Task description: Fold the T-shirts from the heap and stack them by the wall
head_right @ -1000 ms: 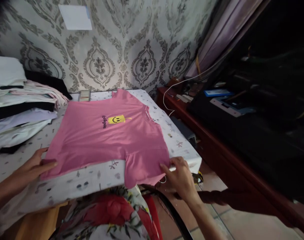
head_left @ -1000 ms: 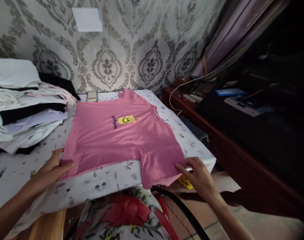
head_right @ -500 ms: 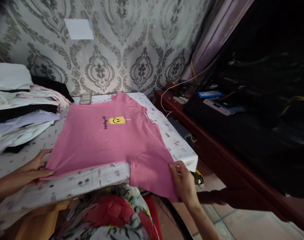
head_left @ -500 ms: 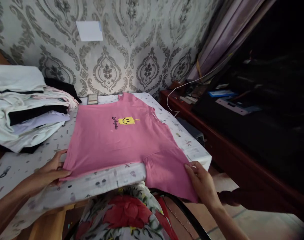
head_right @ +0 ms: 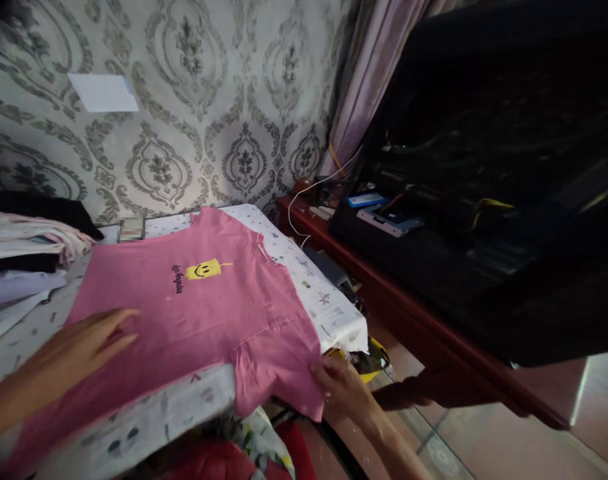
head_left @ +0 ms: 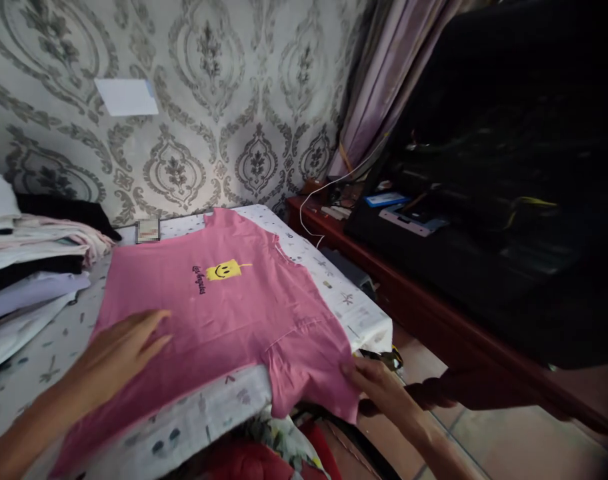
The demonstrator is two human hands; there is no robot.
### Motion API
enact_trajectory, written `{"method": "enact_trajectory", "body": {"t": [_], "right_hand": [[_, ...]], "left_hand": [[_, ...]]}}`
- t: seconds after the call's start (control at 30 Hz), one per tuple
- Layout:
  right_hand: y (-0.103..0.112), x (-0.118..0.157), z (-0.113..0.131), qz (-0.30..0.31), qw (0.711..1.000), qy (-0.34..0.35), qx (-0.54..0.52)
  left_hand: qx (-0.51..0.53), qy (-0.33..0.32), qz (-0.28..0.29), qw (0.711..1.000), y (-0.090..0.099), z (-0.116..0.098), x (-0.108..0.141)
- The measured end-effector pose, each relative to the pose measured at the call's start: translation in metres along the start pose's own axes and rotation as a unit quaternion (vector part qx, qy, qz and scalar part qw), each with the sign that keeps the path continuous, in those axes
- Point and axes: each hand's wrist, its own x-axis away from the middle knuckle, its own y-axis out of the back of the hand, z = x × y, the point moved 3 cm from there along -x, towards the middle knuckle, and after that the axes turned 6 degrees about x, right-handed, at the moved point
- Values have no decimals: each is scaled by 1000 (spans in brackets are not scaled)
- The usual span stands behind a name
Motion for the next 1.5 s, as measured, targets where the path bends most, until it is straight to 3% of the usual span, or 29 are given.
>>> {"method": "enact_trajectory", "body": {"t": [0.1,0.2,0.3,0.4,0.5,0.63,0.73,0.83,1.0,1.13,1.2,1.33,1.5], "right_hand": [[30,-9,17,-87,988,30,122],[49,-38,48,-154,961,82,214],[45,-88,75,-151,945,118,264],[33,-140,87,-140,939,80,305],[24,-171,89,-117,946,54,298],[19,-186,89,-123,960,82,237],[21,-190,85,-135,977,111,121],[27,-190,80,-178,973,131,60],[31,-184,74,-183,953,147,191],[36,-182,81,-187,921,141,310],[32,-186,95,-191,903,189,334],[-11,-219,140,-106,889,316,313],[-92,-286,196,-21,883,318,345]], "left_hand": [[34,-146,77,986,-27,-59,-64],[72,-215,112,968,-53,-101,-144],[27,-212,85,973,-82,-136,-230],[9,-207,71,976,-112,-168,-300],[1,-185,81,979,-141,-186,-346],[-5,-147,109,983,-162,-186,-381],[12,-135,119,984,-167,-182,-392],[56,-135,102,984,-170,-179,-392],[126,-166,54,977,-180,-174,-370],[147,-226,34,962,-179,-161,-333],[114,-257,33,959,-175,-150,-311],[3,-217,50,975,-163,-120,-277],[-44,-141,23,989,-126,-69,-254]]}}
